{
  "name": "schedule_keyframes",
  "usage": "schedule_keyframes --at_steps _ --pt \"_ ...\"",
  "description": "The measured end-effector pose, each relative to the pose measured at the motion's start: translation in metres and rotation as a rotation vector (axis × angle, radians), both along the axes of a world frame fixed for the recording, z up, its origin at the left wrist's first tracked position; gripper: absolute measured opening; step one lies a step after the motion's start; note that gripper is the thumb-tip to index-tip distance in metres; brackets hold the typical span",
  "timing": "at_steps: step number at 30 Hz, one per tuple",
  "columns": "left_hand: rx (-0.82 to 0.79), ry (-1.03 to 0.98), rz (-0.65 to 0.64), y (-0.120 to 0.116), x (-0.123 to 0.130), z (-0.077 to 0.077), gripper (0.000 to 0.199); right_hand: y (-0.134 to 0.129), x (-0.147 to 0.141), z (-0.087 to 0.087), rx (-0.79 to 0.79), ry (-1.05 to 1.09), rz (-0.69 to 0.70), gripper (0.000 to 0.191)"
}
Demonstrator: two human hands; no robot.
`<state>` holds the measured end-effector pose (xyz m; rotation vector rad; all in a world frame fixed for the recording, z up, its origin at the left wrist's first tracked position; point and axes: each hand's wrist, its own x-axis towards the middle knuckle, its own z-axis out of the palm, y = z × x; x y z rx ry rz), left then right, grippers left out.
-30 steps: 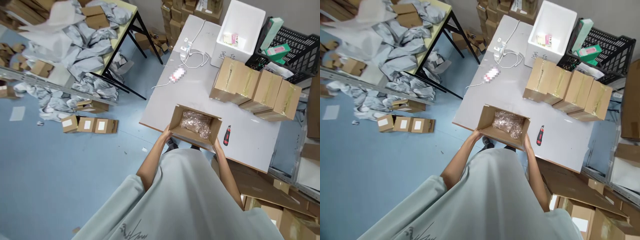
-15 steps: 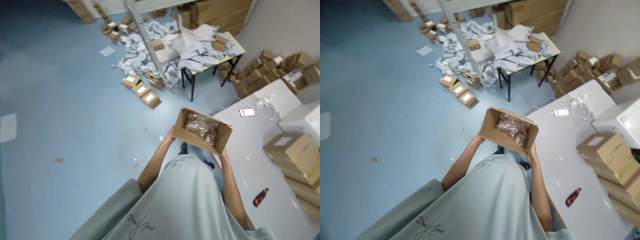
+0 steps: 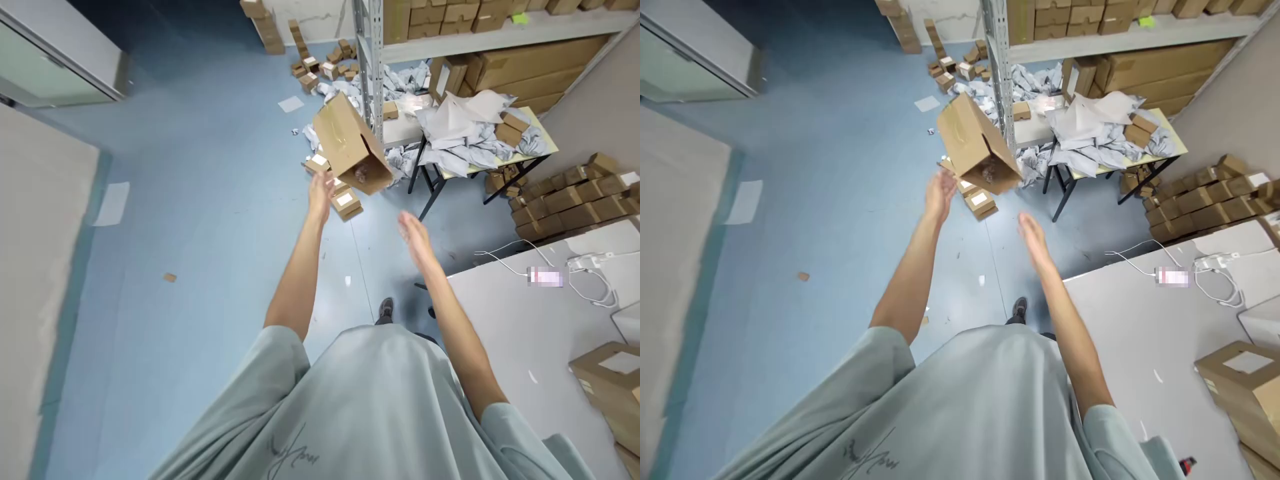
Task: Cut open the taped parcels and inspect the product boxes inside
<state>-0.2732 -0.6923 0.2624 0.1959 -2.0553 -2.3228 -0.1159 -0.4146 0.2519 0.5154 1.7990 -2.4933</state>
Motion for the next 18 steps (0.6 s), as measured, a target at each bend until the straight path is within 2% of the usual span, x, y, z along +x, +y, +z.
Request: schedule_keyframes --at_steps 2,4,6,8,10,12,18 --pt "-0.004 -0.072 -0.049 0.021 0.029 -0.03 0.046 -0.01 0.04 -0.017 0.047 -0.078 0.051 0.07" --pt "-0.014 -0.179 -0.115 0.051 0.072 -0.068 0.045 -0.011 0.083 -0.036 0.077 -0.198 0.071 0.069" --pt "-0.018 -0.345 -0.244 0.086 0.118 -0.1 0.041 -0.003 0.123 -0.052 0.095 -0.301 0.033 0.068" --pt "-0.013 -0.394 -0.355 0.121 0.159 -0.121 0.034 0.012 0.156 -0.061 0.1 -0.368 -0.027 0.069" --pt "-0.002 -0.419 -0.476 0.154 0.19 -0.13 0.031 0.029 0.185 -0.064 0.092 -0.403 -0.109 0.073" --pt "0.005 -0.425 -0.597 0.184 0.211 -0.131 0.035 0.048 0.211 -0.062 0.08 -0.42 -0.206 0.076" --pt "-0.018 -0.376 -0.928 0.267 0.241 -0.118 0.054 0.084 0.295 -0.045 0.072 -0.384 -0.522 0.079"
